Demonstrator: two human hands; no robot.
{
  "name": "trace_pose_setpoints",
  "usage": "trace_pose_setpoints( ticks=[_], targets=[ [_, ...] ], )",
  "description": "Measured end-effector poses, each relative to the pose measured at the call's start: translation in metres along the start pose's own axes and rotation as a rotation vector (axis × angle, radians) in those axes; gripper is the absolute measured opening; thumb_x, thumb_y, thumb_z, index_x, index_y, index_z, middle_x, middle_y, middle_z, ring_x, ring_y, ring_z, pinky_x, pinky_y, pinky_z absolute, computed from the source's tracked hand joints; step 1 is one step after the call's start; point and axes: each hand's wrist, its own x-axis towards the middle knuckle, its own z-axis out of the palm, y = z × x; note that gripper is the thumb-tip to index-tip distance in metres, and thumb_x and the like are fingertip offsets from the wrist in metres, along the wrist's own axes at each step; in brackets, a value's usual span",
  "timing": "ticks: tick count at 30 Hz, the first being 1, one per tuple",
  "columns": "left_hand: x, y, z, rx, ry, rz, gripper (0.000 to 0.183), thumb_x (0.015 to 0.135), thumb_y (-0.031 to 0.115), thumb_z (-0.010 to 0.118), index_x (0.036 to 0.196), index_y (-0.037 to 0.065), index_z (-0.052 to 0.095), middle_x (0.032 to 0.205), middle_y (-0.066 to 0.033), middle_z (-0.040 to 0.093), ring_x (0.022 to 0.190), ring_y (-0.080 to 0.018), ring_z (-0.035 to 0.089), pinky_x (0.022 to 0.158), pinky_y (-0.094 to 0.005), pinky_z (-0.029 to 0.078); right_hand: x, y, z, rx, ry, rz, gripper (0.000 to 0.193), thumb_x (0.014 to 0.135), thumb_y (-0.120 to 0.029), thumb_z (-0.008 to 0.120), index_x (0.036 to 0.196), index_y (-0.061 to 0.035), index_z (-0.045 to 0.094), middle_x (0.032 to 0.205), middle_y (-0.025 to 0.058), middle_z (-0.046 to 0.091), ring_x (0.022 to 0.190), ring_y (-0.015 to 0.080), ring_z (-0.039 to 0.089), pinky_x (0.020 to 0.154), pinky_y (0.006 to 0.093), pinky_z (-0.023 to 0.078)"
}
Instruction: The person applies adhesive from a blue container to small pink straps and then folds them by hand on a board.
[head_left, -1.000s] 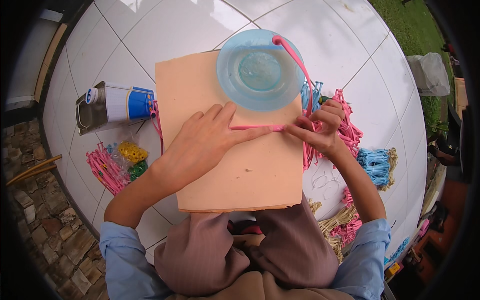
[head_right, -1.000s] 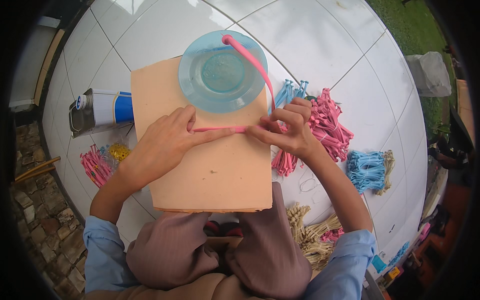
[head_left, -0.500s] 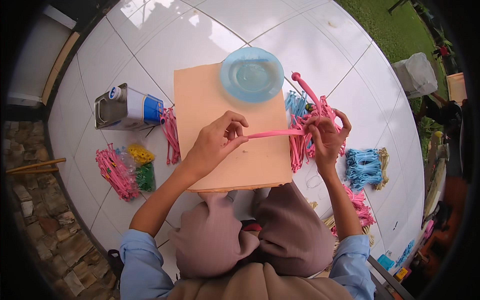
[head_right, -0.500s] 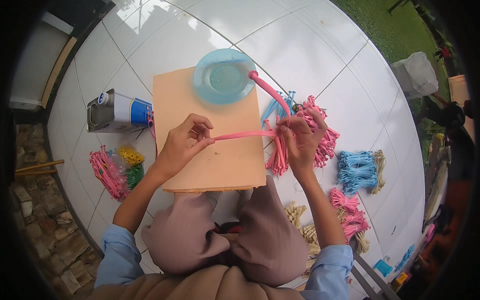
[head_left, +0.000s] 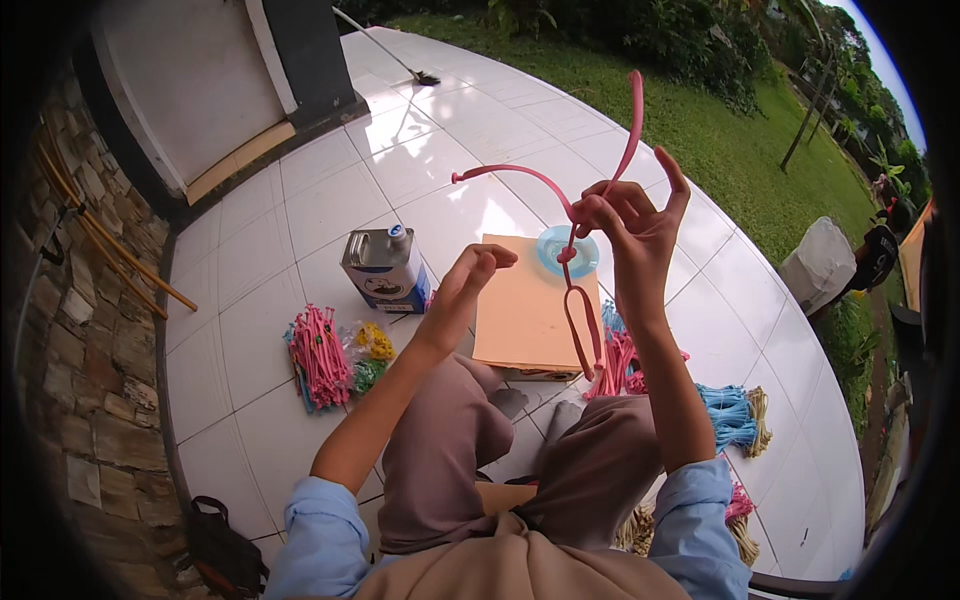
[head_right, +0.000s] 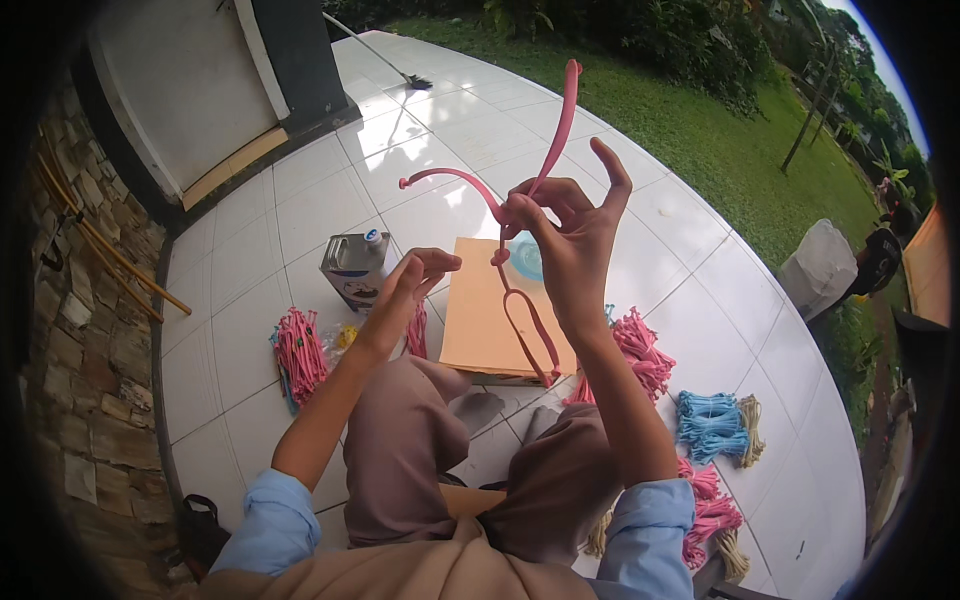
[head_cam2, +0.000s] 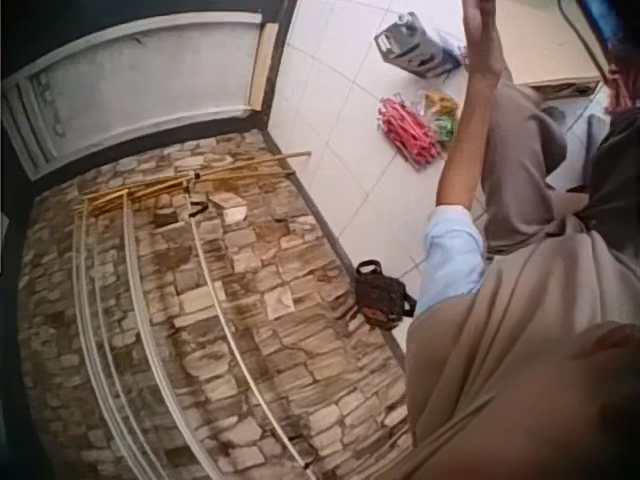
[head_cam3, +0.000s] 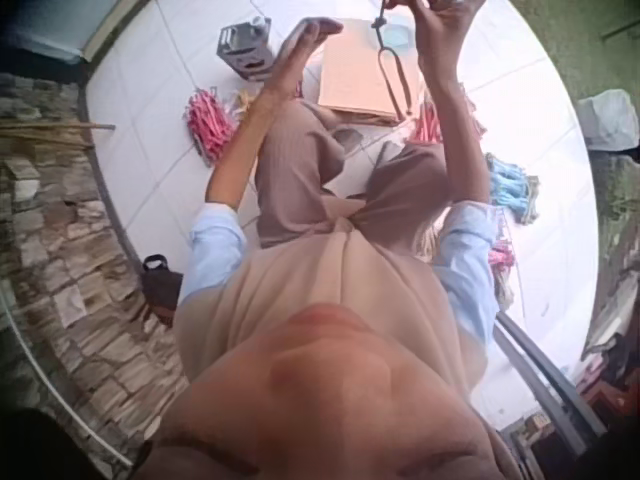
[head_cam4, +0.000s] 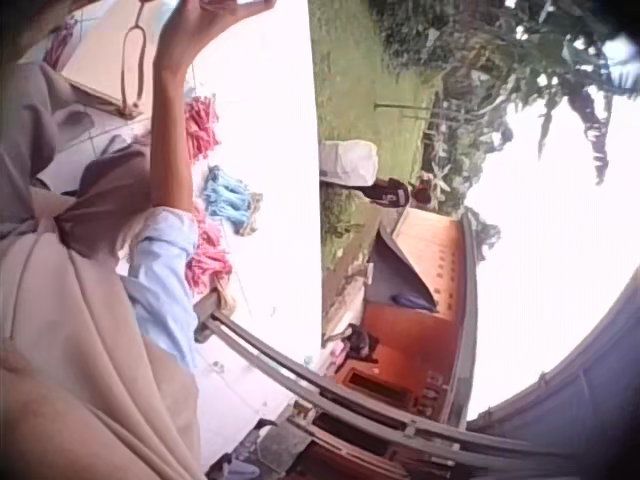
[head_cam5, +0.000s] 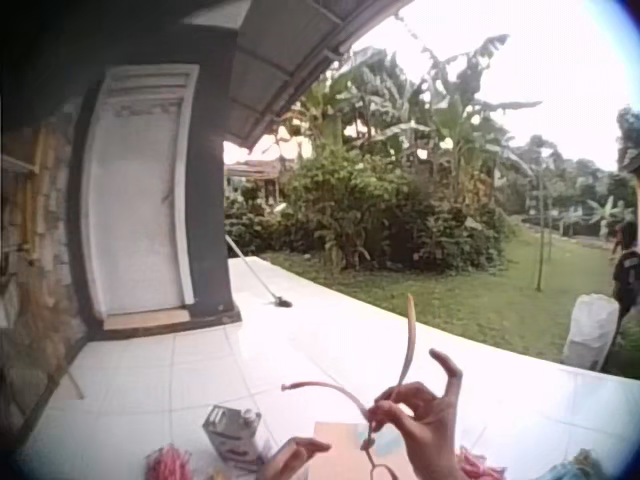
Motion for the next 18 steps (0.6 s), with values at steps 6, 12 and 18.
trace_pose_setpoints(
  ticks=[6,12,18],
  targets=[
    [-0.001,0.011,-0.039,0.086,0.206,0.158,0.018,0.093,0.018,0.054,0.096,0.003,0.046,0.089,-0.0024,0.051,0.084,-0.0087,0.050,0.081,-0.0238,0.041,0.018,0.038,0.101,0.372,0.053,0.126,0.072,0.081,-0.005,0.066,0.129,0.0005,0.012,0.094,0.0160,0.058,0.084,0.0213,0.063,0.077,0.0319,0.055],
    [-0.005,-0.036,-0.122,0.292,0.701,0.444,0.015,0.095,0.016,0.047,0.099,0.002,0.046,0.102,-0.0089,0.042,0.083,-0.0128,0.045,0.076,-0.0268,0.041,-0.111,0.152,0.135,0.408,0.335,1.055,0.058,0.089,-0.020,0.053,0.133,-0.0006,0.020,0.124,0.0198,0.037,0.105,0.0280,0.048,0.087,0.0393,0.046],
    [-0.036,-0.135,-0.146,0.290,0.476,0.228,0.017,0.097,0.018,0.042,0.104,0.002,0.040,0.100,-0.0119,0.052,0.082,-0.0171,0.057,0.073,-0.0283,0.044,-0.183,0.238,0.144,-0.174,0.278,0.590,0.041,0.090,-0.008,0.048,0.125,-0.0023,0.027,0.126,0.0173,0.037,0.120,0.0226,0.037,0.099,0.0341,0.035]
  ],
)
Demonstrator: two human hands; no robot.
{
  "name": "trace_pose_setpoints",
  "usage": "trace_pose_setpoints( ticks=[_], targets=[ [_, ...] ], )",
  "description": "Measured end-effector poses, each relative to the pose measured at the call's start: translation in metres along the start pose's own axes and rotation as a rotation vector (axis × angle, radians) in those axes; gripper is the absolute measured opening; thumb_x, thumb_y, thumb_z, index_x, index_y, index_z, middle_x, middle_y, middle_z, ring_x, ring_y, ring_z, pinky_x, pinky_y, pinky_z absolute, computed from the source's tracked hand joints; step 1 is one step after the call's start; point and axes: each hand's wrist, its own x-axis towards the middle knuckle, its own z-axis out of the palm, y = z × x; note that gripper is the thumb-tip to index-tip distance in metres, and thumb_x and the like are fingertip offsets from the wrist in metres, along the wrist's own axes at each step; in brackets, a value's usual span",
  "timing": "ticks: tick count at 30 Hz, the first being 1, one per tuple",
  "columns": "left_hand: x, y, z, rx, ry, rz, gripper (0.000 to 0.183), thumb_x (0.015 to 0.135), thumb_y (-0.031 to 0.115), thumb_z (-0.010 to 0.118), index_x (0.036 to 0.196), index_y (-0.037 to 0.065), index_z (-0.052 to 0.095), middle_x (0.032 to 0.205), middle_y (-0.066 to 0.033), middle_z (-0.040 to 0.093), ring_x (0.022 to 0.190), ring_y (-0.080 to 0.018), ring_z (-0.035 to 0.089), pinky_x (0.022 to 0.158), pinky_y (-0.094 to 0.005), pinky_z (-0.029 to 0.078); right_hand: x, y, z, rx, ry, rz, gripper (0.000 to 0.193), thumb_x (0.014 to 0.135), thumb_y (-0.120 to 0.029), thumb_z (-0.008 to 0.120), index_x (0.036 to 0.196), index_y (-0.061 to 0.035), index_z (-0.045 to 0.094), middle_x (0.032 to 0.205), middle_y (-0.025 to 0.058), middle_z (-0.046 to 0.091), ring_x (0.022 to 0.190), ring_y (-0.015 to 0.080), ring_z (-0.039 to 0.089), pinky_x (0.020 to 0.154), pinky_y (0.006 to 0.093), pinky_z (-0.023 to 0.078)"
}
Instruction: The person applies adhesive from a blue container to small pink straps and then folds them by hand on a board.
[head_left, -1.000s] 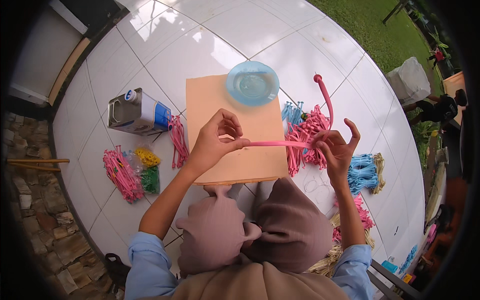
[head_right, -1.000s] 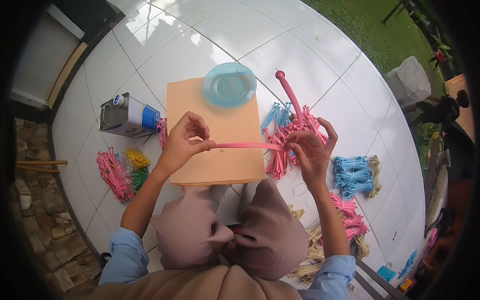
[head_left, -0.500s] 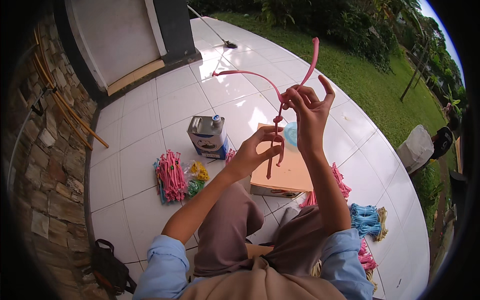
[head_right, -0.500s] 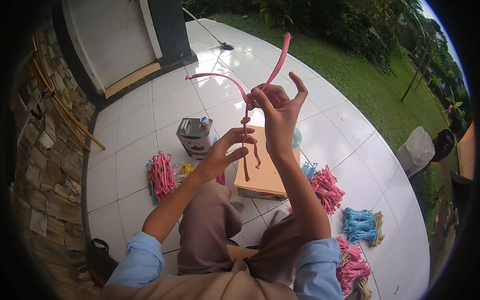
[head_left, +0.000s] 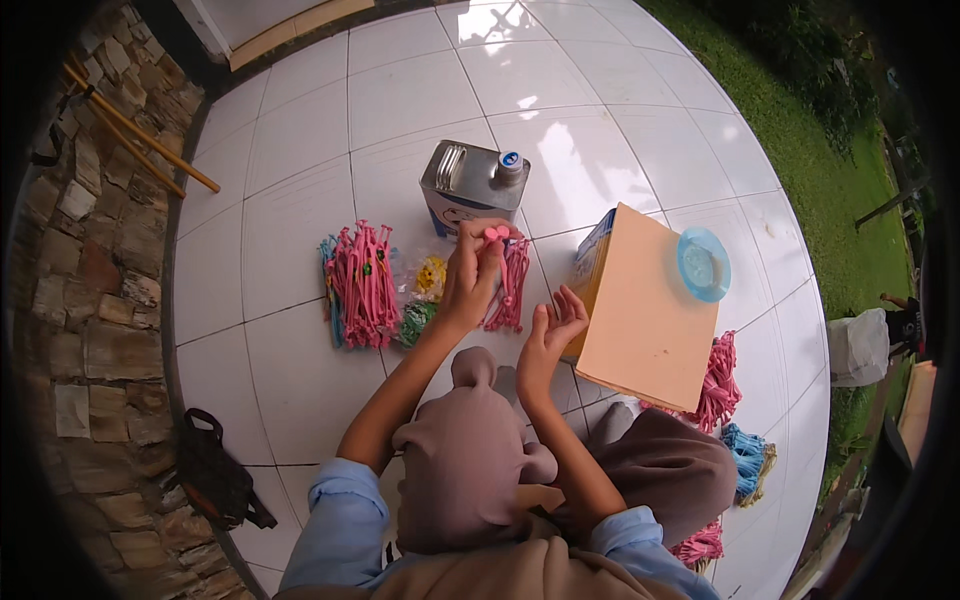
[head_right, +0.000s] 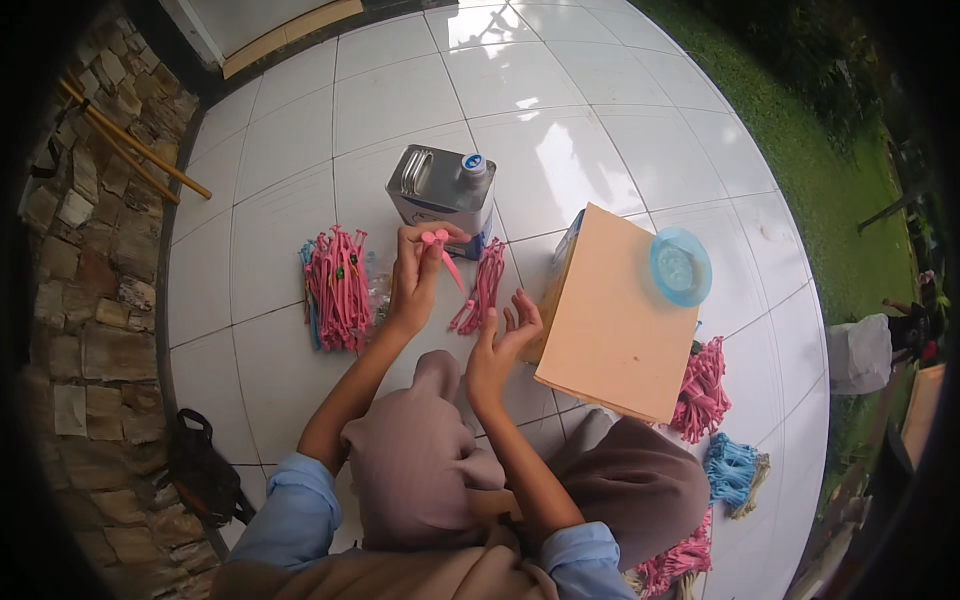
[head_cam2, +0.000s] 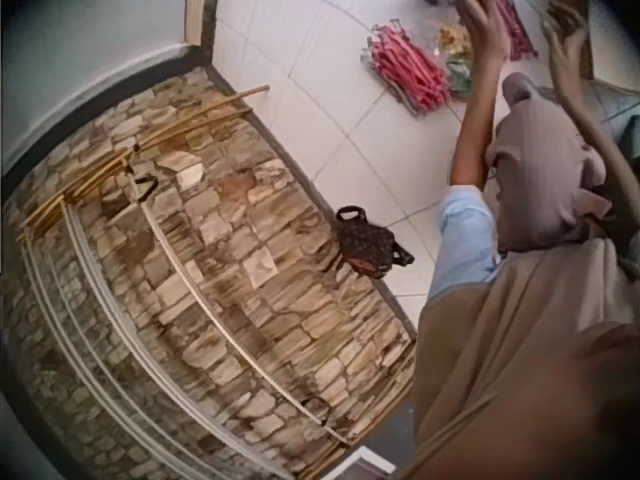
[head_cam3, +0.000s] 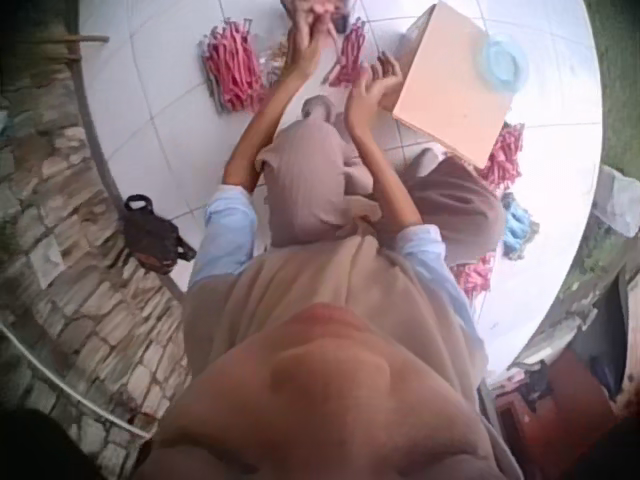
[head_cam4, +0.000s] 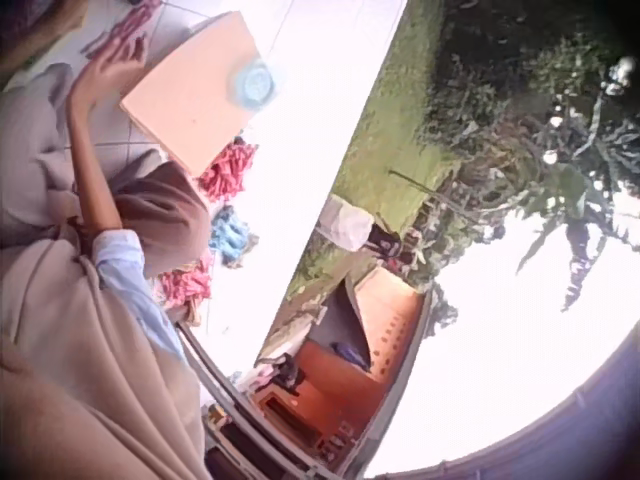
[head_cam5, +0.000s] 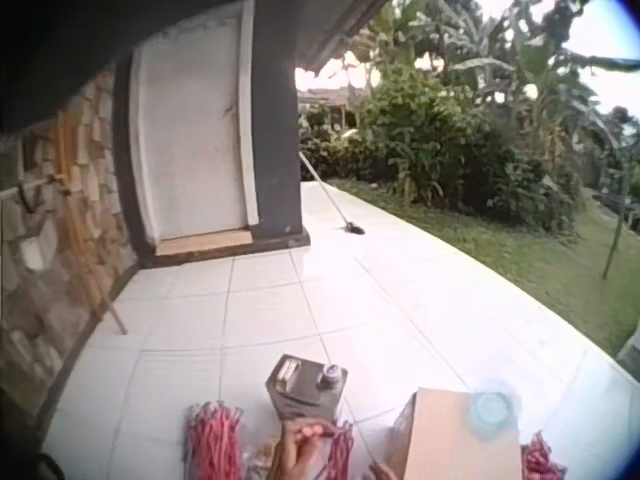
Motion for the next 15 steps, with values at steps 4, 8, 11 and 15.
trace_pose_setpoints(
  ticks=[4,8,11,15],
  targets=[
    [-0.042,-0.077,0.007,-0.030,-0.122,-0.507,0.020,0.097,0.023,0.042,0.101,0.003,0.038,0.089,-0.0139,0.056,0.069,-0.0182,0.060,0.066,-0.0300,0.045,0.009,0.062,0.010,-0.191,-0.072,-0.049,0.038,0.092,-0.009,0.044,0.126,-0.0011,0.027,0.136,0.0200,0.030,0.128,0.0259,0.032,0.103,0.0382,0.030],
    [-0.042,-0.149,0.030,0.172,-0.142,-0.551,0.026,0.094,0.022,0.047,0.110,0.002,0.042,0.097,-0.0188,0.057,0.087,-0.0303,0.059,0.076,-0.0370,0.046,0.034,0.132,0.013,-0.109,-0.084,0.169,0.041,0.093,-0.008,0.040,0.129,-0.0005,0.022,0.137,0.0222,0.031,0.125,0.0310,0.038,0.104,0.0401,0.029],
    [-0.043,-0.178,0.039,0.480,-0.160,-0.345,0.032,0.093,0.018,0.047,0.120,0.002,0.042,0.107,-0.0168,0.057,0.097,-0.0293,0.058,0.084,-0.0377,0.045,0.058,0.152,0.017,-0.142,-0.128,0.206,0.043,0.093,-0.005,0.038,0.132,-0.0011,0.019,0.140,0.0245,0.027,0.129,0.0320,0.034,0.104,0.0388,0.030],
    [-0.057,-0.182,0.039,0.494,-0.136,-0.384,0.040,0.091,0.017,0.050,0.127,0.003,0.040,0.116,-0.0194,0.054,0.107,-0.0319,0.054,0.091,-0.0388,0.042,0.067,0.159,0.018,-0.215,-0.169,0.256,0.050,0.091,-0.001,0.037,0.137,-0.0038,0.016,0.141,0.0244,0.029,0.134,0.0294,0.028,0.103,0.0350,0.031]
  ],
)
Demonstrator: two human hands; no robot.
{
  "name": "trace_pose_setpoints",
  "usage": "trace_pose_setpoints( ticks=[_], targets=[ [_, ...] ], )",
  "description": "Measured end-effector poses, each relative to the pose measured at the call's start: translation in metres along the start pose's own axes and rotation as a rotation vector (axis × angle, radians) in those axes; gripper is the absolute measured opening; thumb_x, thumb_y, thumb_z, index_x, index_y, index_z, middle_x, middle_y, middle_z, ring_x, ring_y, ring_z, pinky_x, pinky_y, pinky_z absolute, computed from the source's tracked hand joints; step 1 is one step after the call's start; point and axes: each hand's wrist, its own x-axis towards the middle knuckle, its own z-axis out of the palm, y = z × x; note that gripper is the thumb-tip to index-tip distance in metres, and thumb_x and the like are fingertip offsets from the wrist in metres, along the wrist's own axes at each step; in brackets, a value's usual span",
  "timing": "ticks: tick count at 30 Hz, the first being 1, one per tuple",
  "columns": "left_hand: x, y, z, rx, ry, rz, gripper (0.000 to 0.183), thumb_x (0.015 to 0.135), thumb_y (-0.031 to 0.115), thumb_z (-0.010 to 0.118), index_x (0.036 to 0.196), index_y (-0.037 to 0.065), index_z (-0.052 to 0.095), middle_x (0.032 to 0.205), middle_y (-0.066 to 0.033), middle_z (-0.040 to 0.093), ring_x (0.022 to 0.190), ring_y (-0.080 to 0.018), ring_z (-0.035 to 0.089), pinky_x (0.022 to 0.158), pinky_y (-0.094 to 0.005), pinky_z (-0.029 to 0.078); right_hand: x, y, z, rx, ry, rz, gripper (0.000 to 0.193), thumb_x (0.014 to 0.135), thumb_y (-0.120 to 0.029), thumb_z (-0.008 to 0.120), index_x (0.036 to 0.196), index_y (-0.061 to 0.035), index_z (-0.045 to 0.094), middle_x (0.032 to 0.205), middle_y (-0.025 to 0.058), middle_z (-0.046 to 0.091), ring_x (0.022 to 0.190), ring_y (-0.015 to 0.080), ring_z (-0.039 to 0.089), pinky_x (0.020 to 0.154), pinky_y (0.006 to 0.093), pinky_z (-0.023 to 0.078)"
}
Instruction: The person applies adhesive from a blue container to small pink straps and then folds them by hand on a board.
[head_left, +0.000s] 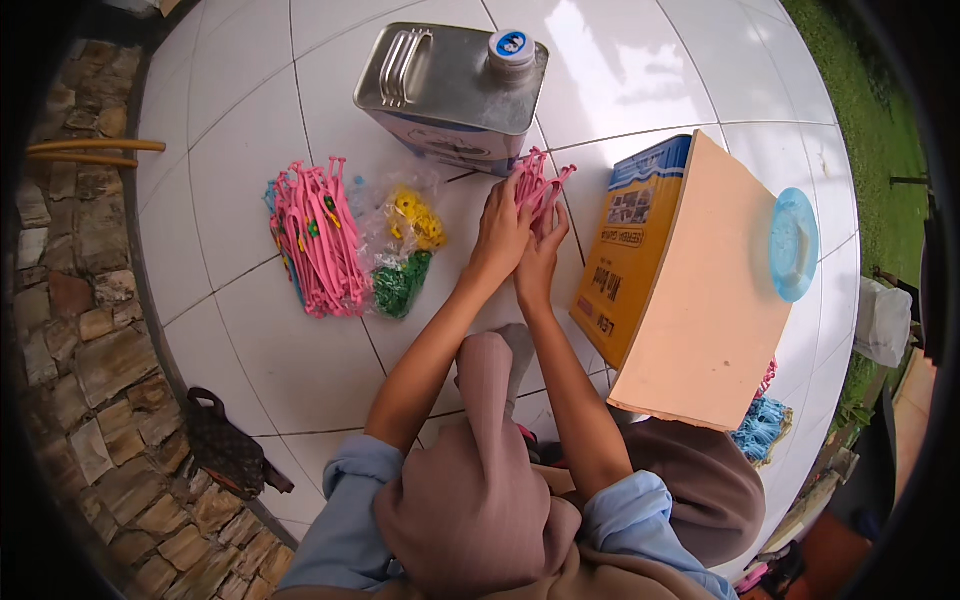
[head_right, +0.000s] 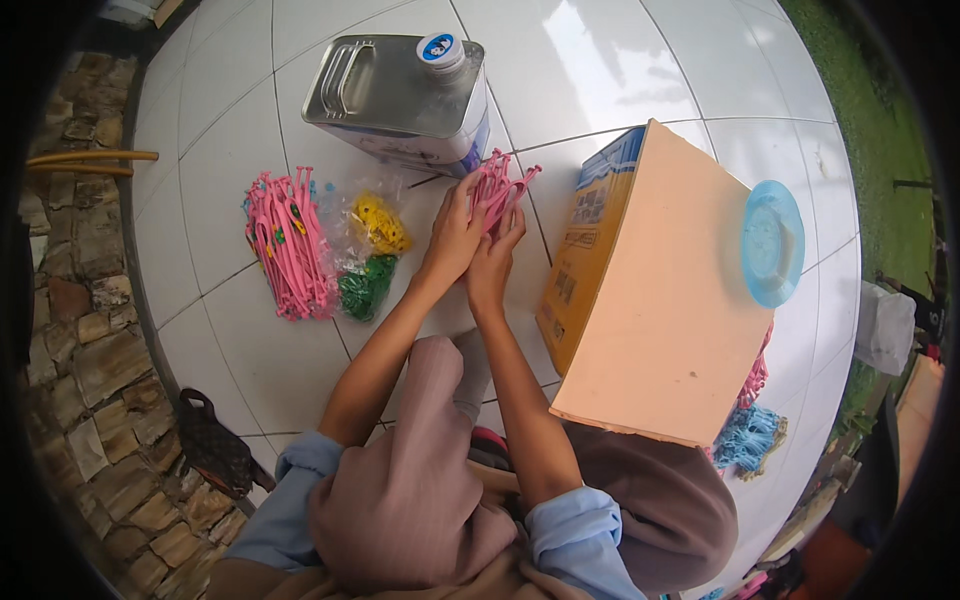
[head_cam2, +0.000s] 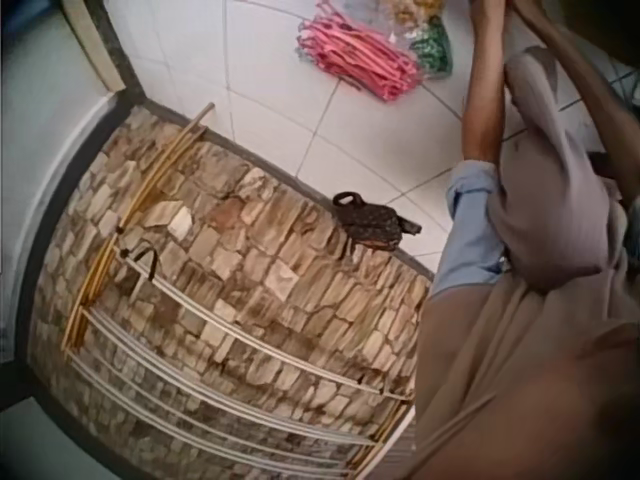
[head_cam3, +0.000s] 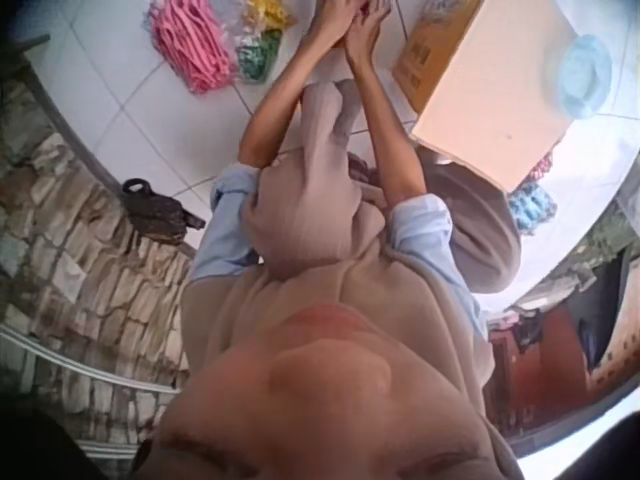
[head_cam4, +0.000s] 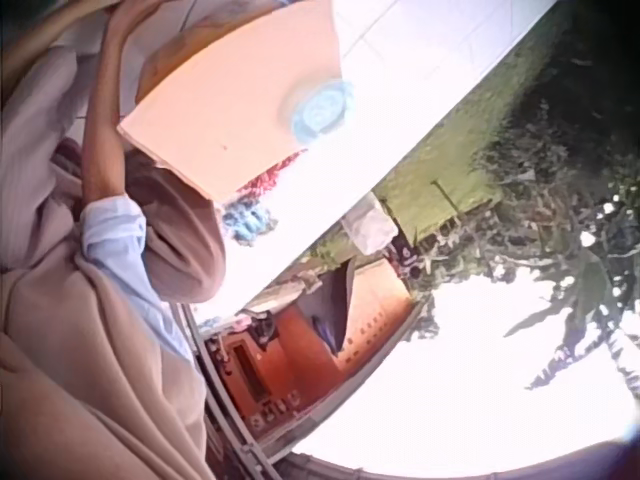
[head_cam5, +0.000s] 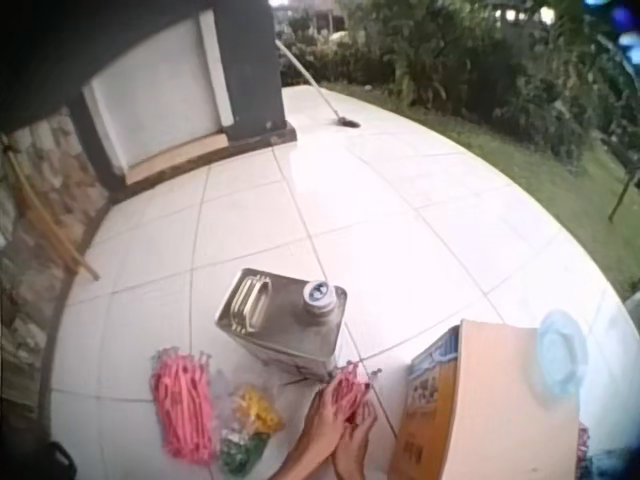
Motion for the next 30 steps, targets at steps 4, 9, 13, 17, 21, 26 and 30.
trace_pose_setpoints(
  ticks=[4,9,13,17,21,26,30],
  targets=[
    [-0.033,0.017,-0.030,-0.214,0.006,-0.209,0.035,0.093,0.016,0.048,0.125,0.003,0.043,0.115,-0.0159,0.055,0.110,-0.0247,0.052,0.092,-0.0347,0.042,-0.029,-0.034,-0.002,0.084,-0.131,-0.007,0.052,0.088,0.006,0.034,0.137,-0.0042,0.020,0.140,0.0236,0.031,0.134,0.0291,0.030,0.102,0.0349,0.033],
    [-0.048,0.145,-0.086,-0.556,-0.016,-0.205,0.031,0.095,0.015,0.046,0.123,0.003,0.046,0.113,-0.0113,0.055,0.111,-0.0162,0.049,0.091,-0.0307,0.042,-0.076,-0.152,-0.042,0.365,-0.212,-0.072,0.049,0.089,0.006,0.036,0.135,-0.0024,0.023,0.135,0.0216,0.038,0.127,0.0262,0.040,0.099,0.0324,0.037],
    [-0.055,0.264,-0.110,-0.545,-0.169,0.076,0.031,0.094,0.018,0.048,0.121,0.004,0.047,0.112,-0.0078,0.055,0.108,-0.0154,0.051,0.093,-0.0292,0.040,-0.109,-0.247,-0.124,0.379,-0.164,-0.334,0.040,0.093,-0.002,0.042,0.130,-0.0011,0.027,0.112,0.0169,0.053,0.100,0.0213,0.058,0.089,0.0318,0.045],
    [-0.081,0.364,-0.085,-0.439,-0.431,0.405,0.028,0.093,0.019,0.051,0.116,0.005,0.051,0.112,-0.0058,0.057,0.103,-0.0158,0.056,0.092,-0.0315,0.042,-0.147,-0.308,-0.213,0.146,0.076,-0.596,0.039,0.092,-0.003,0.043,0.129,-0.0029,0.031,0.106,0.0159,0.057,0.098,0.0199,0.059,0.087,0.0313,0.045],
    [-0.096,0.425,0.004,-0.435,-0.648,0.440,0.024,0.091,0.020,0.053,0.108,0.003,0.054,0.102,-0.0106,0.061,0.099,-0.0198,0.059,0.085,-0.0342,0.046,-0.158,-0.305,-0.323,-0.298,0.397,-0.687,0.036,0.091,-0.002,0.044,0.126,-0.0062,0.037,0.089,0.0146,0.062,0.085,0.0211,0.063,0.074,0.0330,0.050],
    [-0.122,0.388,0.166,0.055,-0.729,0.604,0.025,0.086,0.019,0.053,0.104,0.001,0.056,0.095,-0.0154,0.062,0.090,-0.0254,0.061,0.082,-0.0369,0.047,-0.115,-0.209,-0.456,-0.546,0.427,-0.103,0.036,0.084,-0.011,0.052,0.117,-0.0012,0.042,0.076,0.0196,0.061,0.073,0.0285,0.063,0.064,0.0374,0.047],
    [-0.162,0.250,0.263,0.007,-0.797,0.091,0.027,0.082,0.013,0.053,0.105,0.000,0.055,0.095,-0.0156,0.061,0.091,-0.0263,0.060,0.083,-0.0375,0.046,-0.084,-0.102,-0.476,-1.217,-0.167,0.310,0.053,0.079,-0.017,0.061,0.126,-0.0054,0.038,0.110,0.0238,0.059,0.106,0.0376,0.055,0.089,0.0437,0.044]
  ],
)
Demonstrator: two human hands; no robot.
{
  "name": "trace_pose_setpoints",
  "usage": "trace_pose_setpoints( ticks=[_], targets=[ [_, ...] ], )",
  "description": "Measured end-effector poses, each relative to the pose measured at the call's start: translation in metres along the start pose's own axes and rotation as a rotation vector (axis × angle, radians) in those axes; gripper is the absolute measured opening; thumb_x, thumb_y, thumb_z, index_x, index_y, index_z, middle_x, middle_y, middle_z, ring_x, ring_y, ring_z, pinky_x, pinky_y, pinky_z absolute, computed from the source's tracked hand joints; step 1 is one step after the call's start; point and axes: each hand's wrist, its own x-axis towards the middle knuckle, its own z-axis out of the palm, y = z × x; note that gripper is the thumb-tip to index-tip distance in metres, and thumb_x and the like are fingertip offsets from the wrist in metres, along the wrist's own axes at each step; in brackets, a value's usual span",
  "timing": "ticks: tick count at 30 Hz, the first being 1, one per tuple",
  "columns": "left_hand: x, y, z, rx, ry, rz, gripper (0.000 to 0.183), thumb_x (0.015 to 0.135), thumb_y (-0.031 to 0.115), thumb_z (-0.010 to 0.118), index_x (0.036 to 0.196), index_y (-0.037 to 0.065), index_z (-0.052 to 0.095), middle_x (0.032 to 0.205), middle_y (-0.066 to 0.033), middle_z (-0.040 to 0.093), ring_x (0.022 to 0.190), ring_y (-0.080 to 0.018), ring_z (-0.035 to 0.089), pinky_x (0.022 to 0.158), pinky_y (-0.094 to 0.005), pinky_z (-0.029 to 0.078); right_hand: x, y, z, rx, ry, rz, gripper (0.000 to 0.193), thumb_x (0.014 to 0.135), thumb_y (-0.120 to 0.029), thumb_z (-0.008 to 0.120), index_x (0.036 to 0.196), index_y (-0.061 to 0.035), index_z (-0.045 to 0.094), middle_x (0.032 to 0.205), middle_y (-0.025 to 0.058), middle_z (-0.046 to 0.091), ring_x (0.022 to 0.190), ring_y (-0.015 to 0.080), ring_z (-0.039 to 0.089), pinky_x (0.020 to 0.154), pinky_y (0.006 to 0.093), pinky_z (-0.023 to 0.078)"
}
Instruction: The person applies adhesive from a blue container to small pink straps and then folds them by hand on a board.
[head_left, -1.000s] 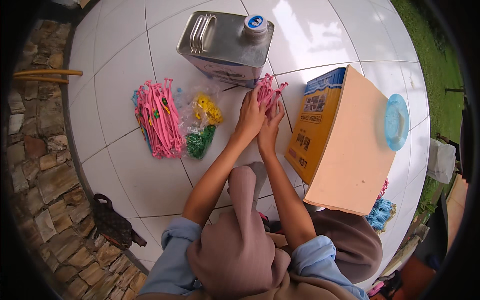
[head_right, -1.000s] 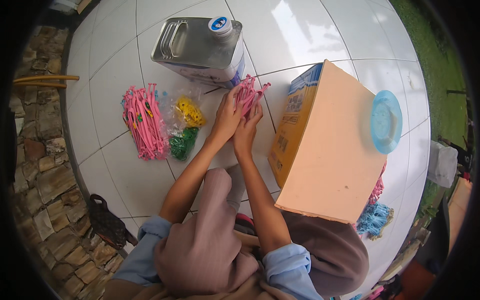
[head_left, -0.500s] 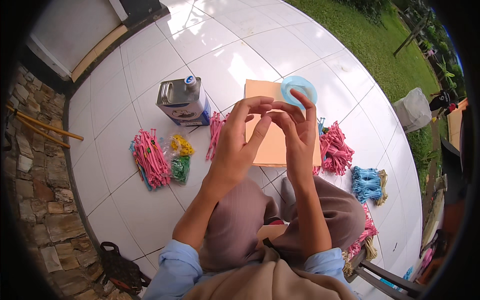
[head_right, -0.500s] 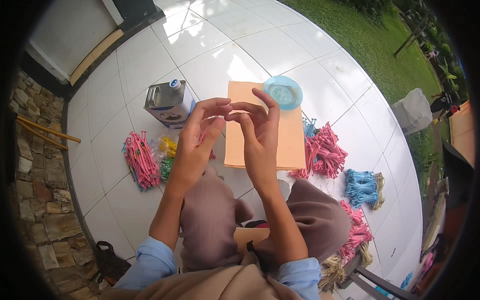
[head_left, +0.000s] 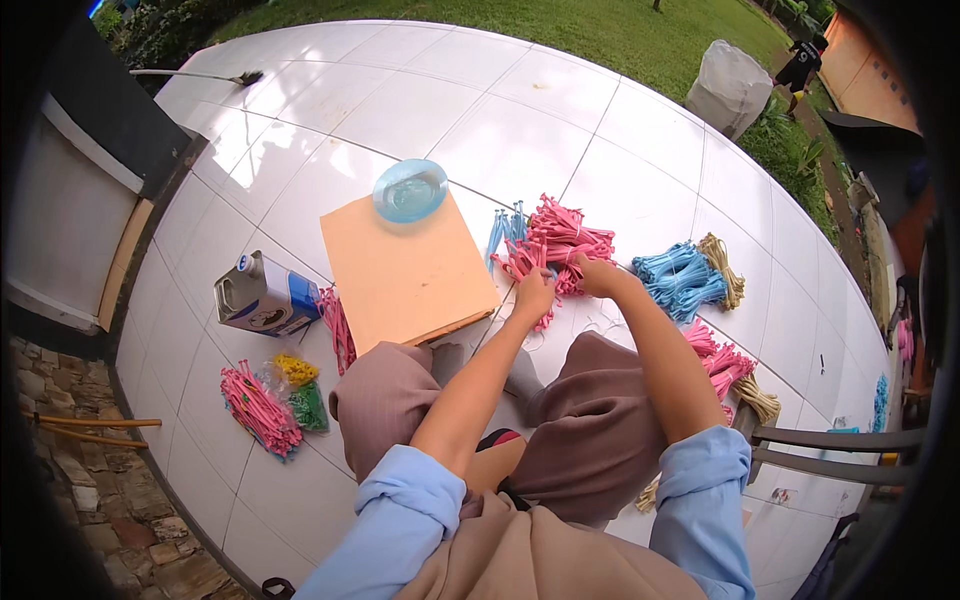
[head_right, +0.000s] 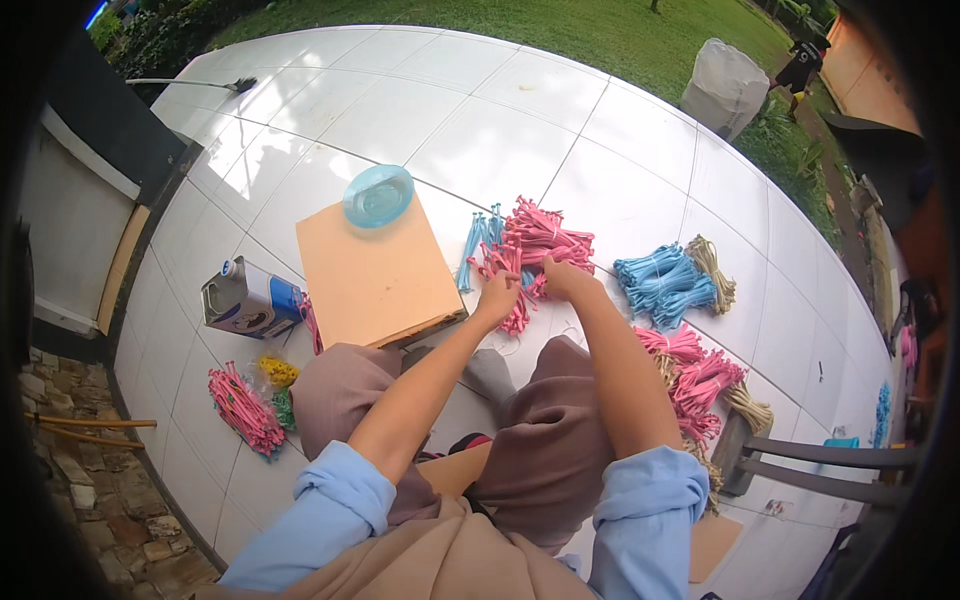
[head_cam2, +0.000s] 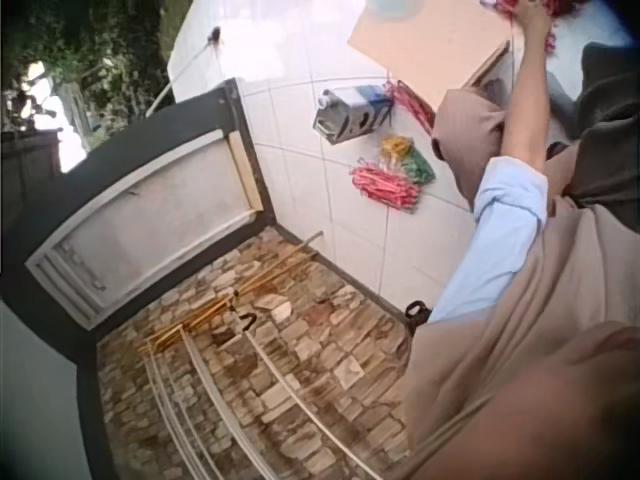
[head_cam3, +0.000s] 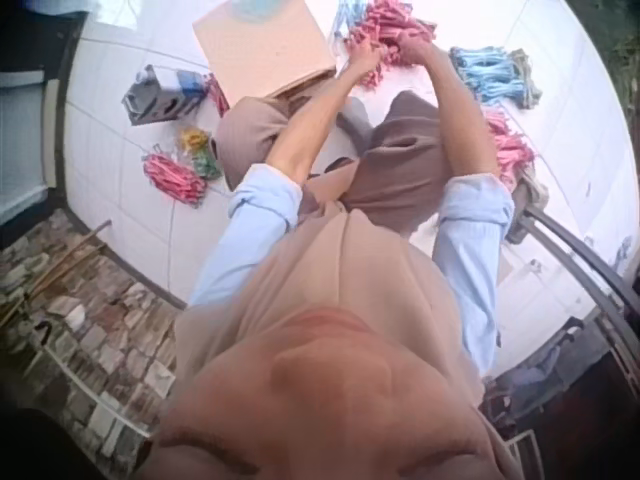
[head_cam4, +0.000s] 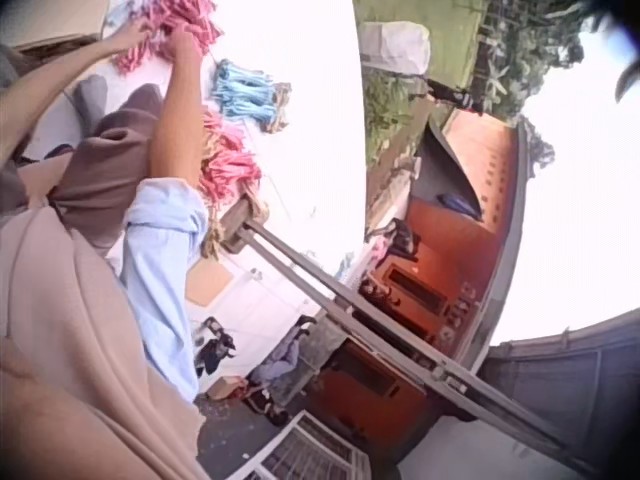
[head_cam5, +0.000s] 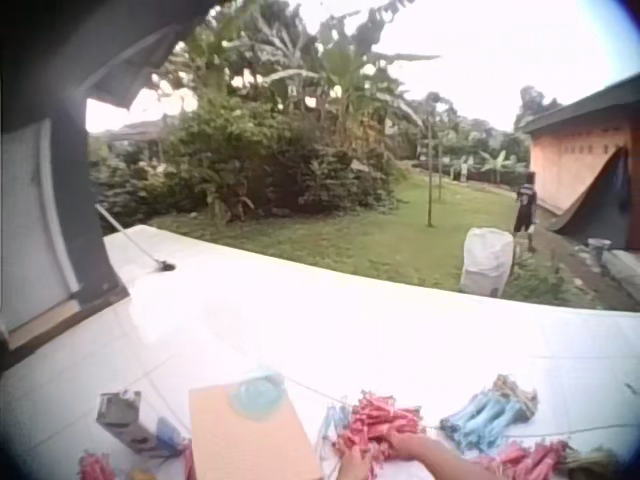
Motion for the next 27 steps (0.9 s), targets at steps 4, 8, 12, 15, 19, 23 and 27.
trace_pose_setpoints(
  ticks=[4,8,12,15,19,23,27],
  targets=[
    [-0.016,-0.066,0.056,-0.179,0.214,-0.122,0.037,0.080,0.001,0.050,0.117,0.000,0.047,0.109,-0.0188,0.053,0.102,-0.0283,0.055,0.089,-0.0380,0.044,0.023,0.021,0.052,-0.115,-0.129,-0.130,0.062,0.076,-0.014,0.064,0.129,-0.0046,0.033,0.104,0.0231,0.060,0.100,0.0377,0.057,0.084,0.0449,0.046],
    [0.000,-0.087,0.074,-0.255,0.307,-0.048,0.051,0.078,-0.005,0.049,0.128,0.001,0.039,0.118,-0.0202,0.045,0.107,-0.0320,0.049,0.093,-0.0386,0.041,0.056,0.035,0.106,0.237,0.314,-0.296,0.059,0.075,-0.004,0.060,0.126,-0.0025,0.030,0.104,0.0237,0.054,0.096,0.0385,0.055,0.079,0.0454,0.045],
    [0.012,-0.092,0.071,-0.245,0.288,-0.142,0.054,0.078,-0.005,0.051,0.130,0.000,0.037,0.116,-0.0180,0.047,0.103,-0.0265,0.051,0.089,-0.0360,0.043,0.068,0.005,0.120,0.625,0.284,-0.151,0.051,0.074,0.000,0.053,0.120,-0.0008,0.030,0.093,0.0270,0.053,0.093,0.0423,0.054,0.075,0.0498,0.043],
    [0.021,-0.093,0.062,-0.613,0.236,-0.326,0.049,0.081,-0.002,0.050,0.129,0.000,0.039,0.107,-0.0136,0.053,0.092,-0.0202,0.056,0.082,-0.0317,0.046,0.070,-0.009,0.124,0.753,0.191,-0.044,0.056,0.071,0.002,0.054,0.121,0.0000,0.029,0.097,0.0291,0.052,0.095,0.0452,0.052,0.077,0.0486,0.043],
    [0.027,-0.061,0.060,-0.999,0.284,-0.527,0.037,0.083,0.002,0.049,0.120,-0.001,0.046,0.094,-0.0091,0.057,0.081,-0.0149,0.057,0.074,-0.0267,0.047,0.077,0.002,0.133,0.622,0.553,-0.311,0.056,0.072,0.004,0.054,0.121,-0.0003,0.026,0.100,0.0320,0.051,0.094,0.0495,0.052,0.081,0.0493,0.042],
    [0.031,-0.052,0.047,-0.858,-0.093,-0.540,0.016,0.090,0.011,0.048,0.104,0.003,0.048,0.091,-0.0064,0.056,0.080,-0.0129,0.056,0.069,-0.0247,0.045,0.078,-0.004,0.113,0.786,0.332,-0.047,0.053,0.072,0.005,0.052,0.119,-0.0007,0.031,0.099,0.0269,0.053,0.099,0.0466,0.050,0.084,0.0467,0.042],
    [0.021,-0.023,0.043,-0.755,0.164,-0.336,0.017,0.092,0.017,0.050,0.101,0.003,0.047,0.084,-0.0062,0.054,0.071,-0.0125,0.057,0.061,-0.0253,0.048,0.054,-0.004,0.086,0.731,0.472,-0.107,0.051,0.075,0.004,0.054,0.120,-0.0035,0.033,0.089,0.0206,0.056,0.084,0.0380,0.057,0.072,0.0468,0.044]
  ],
)
